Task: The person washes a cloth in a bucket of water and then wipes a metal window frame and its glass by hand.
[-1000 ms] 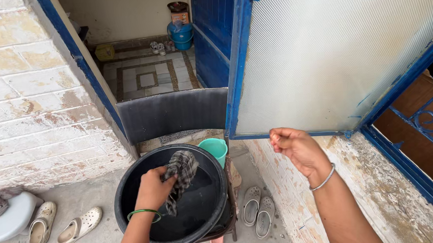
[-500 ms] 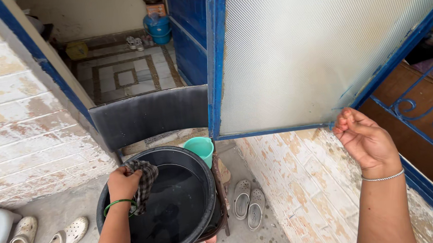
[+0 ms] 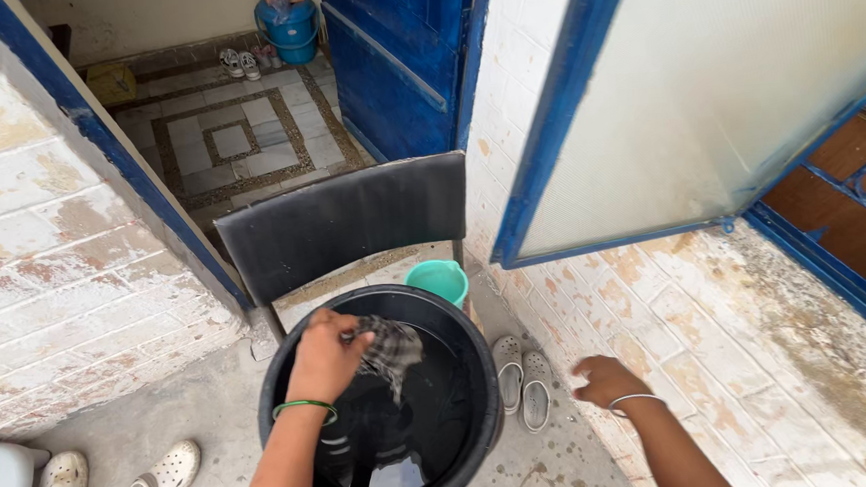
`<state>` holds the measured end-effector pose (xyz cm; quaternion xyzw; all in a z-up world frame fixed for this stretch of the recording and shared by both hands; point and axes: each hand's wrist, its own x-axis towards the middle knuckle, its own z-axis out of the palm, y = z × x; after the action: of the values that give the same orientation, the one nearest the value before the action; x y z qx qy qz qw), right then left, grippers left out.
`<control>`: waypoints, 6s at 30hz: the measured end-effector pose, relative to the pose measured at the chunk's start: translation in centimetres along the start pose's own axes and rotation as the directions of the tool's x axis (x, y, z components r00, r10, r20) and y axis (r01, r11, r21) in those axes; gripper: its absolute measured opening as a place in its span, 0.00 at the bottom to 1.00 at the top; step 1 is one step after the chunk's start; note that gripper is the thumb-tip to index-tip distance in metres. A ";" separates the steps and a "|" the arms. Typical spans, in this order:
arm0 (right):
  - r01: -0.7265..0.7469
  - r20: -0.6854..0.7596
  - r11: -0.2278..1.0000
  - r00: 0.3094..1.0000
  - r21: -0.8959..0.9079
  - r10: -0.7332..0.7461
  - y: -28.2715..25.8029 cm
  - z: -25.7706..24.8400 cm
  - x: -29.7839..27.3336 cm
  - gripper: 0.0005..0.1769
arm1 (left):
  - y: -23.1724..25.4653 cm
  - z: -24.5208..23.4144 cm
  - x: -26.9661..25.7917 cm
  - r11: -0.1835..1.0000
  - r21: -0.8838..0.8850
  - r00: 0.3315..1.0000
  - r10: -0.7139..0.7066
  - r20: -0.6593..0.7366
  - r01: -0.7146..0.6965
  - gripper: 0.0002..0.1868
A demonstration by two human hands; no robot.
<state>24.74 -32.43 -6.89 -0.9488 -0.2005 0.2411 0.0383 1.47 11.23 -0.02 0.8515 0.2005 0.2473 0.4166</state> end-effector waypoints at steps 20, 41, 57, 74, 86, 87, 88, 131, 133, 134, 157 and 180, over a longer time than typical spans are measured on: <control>0.468 -0.114 0.792 0.879 0.393 -0.463 -30.2 -8.7 -5.8 0.15 | -6.4 -15.0 2.8 0.997 0.082 0.997 -0.019 0.077 0.012 0.05; 0.412 0.025 0.884 0.904 0.222 -0.427 -28.7 -9.2 3.2 0.16 | -29.9 -40.6 -13.0 0.669 0.051 0.274 -0.232 -0.933 0.742 0.10; 0.478 0.115 0.851 0.853 0.217 -0.508 -33.2 -18.7 -4.5 0.14 | -3.5 -6.4 -1.1 0.961 -0.240 0.961 -0.067 0.268 0.134 0.24; 0.521 0.056 0.818 0.834 0.242 -0.548 -32.9 -20.4 -6.5 0.15 | -1.8 -10.7 2.3 0.988 -0.072 0.979 0.143 0.147 -0.134 0.07; 0.477 0.024 0.812 0.858 0.335 -0.514 -32.6 -20.8 -2.5 0.13 | -13.2 -30.9 -2.1 0.928 0.037 0.842 -0.319 -0.435 0.370 0.05; 0.468 0.026 0.817 0.863 0.336 -0.505 -32.4 -20.8 -2.0 0.13 | -14.1 -32.5 -2.9 0.927 0.059 0.830 -0.301 -0.470 0.370 0.05; 0.470 0.024 0.821 0.864 0.325 -0.503 -32.3 -20.9 -1.6 0.12 | -15.2 -33.6 -3.6 0.926 0.081 0.817 -0.282 -0.503 0.370 0.05; 0.589 -0.004 0.741 0.783 0.323 -0.622 -35.9 -19.8 -2.7 0.11 | -19.4 -22.6 -5.3 0.614 0.556 0.827 -0.449 -0.338 0.560 0.21; 0.589 -0.004 0.746 0.786 0.312 -0.619 -35.9 -19.9 -3.0 0.11 | -19.7 -21.2 -5.1 0.540 0.624 0.814 -0.490 -0.313 0.565 0.21; 0.588 -0.007 0.751 0.789 0.302 -0.615 -35.8 -20.0 -3.1 0.11 | -19.9 -20.4 -4.9 0.509 0.648 0.808 -0.500 -0.313 0.566 0.25; 0.680 -0.107 0.349 0.533 0.645 -0.839 -34.0 -20.1 -1.6 0.22 | -1.5 -7.6 -0.9 0.975 -0.200 0.987 -0.069 0.146 0.098 0.36; 0.460 -0.061 0.795 0.877 0.396 -0.477 -27.2 -16.3 1.9 0.16 | -6.4 -13.2 3.8 0.879 -0.460 0.934 -0.263 -0.243 0.127 0.18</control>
<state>24.10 -6.39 11.24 -0.8361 -0.3764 0.2796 0.2848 -4.11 25.05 2.75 0.6640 0.2860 0.3678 0.5849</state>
